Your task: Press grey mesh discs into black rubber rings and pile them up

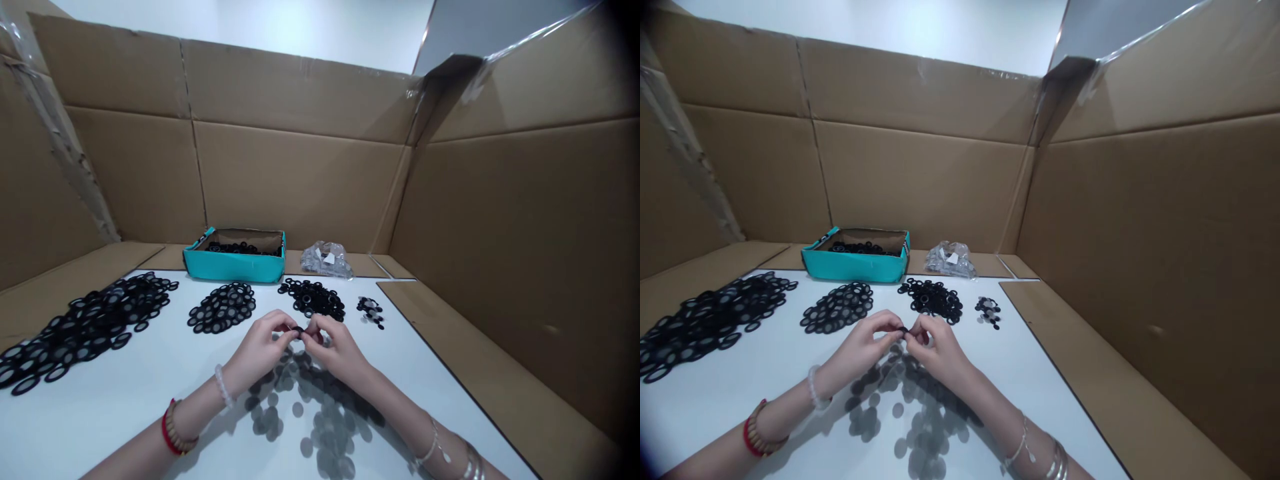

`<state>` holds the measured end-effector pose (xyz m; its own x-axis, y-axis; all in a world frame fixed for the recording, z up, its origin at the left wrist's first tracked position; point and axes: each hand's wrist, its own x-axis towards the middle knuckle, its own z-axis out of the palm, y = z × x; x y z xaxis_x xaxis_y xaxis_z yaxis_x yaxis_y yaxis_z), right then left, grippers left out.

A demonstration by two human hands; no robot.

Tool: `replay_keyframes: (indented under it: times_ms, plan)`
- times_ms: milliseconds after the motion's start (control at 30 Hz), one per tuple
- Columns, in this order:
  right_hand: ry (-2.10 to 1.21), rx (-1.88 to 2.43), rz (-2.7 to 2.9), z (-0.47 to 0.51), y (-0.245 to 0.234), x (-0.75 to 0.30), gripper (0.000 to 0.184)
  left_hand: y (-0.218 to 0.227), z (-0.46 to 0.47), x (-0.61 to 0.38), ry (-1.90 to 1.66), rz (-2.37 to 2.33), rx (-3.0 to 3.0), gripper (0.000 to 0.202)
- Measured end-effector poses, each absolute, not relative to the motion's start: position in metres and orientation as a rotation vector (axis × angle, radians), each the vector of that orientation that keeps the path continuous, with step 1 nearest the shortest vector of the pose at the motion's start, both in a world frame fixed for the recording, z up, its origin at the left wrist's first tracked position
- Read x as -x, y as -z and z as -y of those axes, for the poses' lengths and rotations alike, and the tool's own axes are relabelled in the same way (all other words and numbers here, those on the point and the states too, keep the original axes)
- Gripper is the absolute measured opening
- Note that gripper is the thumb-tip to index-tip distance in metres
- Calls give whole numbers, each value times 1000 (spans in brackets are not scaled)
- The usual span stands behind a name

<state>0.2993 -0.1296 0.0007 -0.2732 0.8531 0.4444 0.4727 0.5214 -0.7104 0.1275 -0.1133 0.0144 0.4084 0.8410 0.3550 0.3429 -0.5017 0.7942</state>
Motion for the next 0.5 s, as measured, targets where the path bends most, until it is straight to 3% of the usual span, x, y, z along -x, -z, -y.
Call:
replay_keyframes:
  times_ms: [133, 500]
  plan:
    - [-511, 1123, 1868, 132, -1, -299, 20, -16, 114, -129, -1067, -1028, -2072, 10]
    - [-803, 1073, 1831, 125, -4, -303, 17, -17, 107, -126, -829, -911, -1732, 22]
